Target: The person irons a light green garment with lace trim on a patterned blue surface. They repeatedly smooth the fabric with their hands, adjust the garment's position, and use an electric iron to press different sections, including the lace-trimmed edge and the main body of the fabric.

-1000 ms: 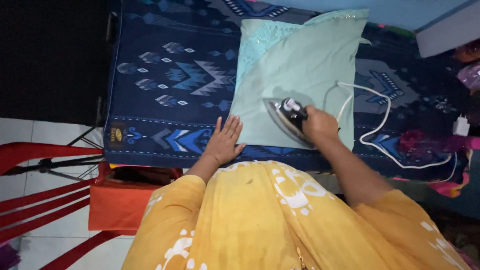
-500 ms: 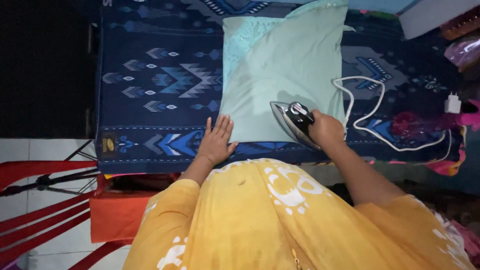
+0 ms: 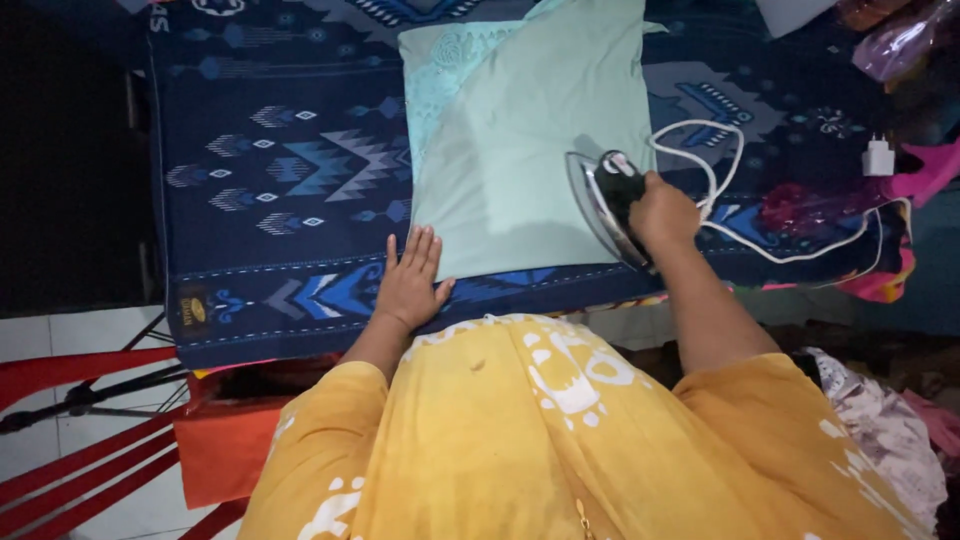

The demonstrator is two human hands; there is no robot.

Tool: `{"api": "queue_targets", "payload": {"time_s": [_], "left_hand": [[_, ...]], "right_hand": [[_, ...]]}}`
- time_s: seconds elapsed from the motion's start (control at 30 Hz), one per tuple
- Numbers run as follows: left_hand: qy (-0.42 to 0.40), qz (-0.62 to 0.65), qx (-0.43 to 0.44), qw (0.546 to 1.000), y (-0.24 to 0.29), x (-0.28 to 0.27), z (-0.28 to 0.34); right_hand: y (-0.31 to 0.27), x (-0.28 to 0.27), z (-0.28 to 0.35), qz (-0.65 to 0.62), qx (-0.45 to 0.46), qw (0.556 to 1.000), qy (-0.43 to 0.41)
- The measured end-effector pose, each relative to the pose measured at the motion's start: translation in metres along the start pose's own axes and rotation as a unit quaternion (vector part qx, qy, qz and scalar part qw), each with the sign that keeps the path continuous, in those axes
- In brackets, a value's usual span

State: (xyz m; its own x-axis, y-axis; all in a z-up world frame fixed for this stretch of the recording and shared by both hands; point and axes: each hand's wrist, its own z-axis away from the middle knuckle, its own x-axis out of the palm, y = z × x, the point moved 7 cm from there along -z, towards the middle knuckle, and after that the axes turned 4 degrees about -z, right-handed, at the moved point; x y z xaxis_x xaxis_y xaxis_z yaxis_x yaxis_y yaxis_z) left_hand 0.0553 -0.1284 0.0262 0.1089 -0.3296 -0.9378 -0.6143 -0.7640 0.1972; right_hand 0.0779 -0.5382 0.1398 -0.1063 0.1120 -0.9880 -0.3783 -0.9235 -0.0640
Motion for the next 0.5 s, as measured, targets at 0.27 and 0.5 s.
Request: {"api": "queue_targets", "payload": {"time_s": [0.27, 0.5], "left_hand": [[0.013, -0.007, 0.006, 1.000, -0.001, 0.005, 0.002], [0.041, -0.011, 0.003, 0.999, 0.003, -0.012, -0.012]], "right_hand": [[0.012, -0.023, 0.027, -0.060, 0.085, 0.993, -0.053], [0.022, -0.011, 0.041, -0.037, 0.086, 0.993, -0.078]]}}
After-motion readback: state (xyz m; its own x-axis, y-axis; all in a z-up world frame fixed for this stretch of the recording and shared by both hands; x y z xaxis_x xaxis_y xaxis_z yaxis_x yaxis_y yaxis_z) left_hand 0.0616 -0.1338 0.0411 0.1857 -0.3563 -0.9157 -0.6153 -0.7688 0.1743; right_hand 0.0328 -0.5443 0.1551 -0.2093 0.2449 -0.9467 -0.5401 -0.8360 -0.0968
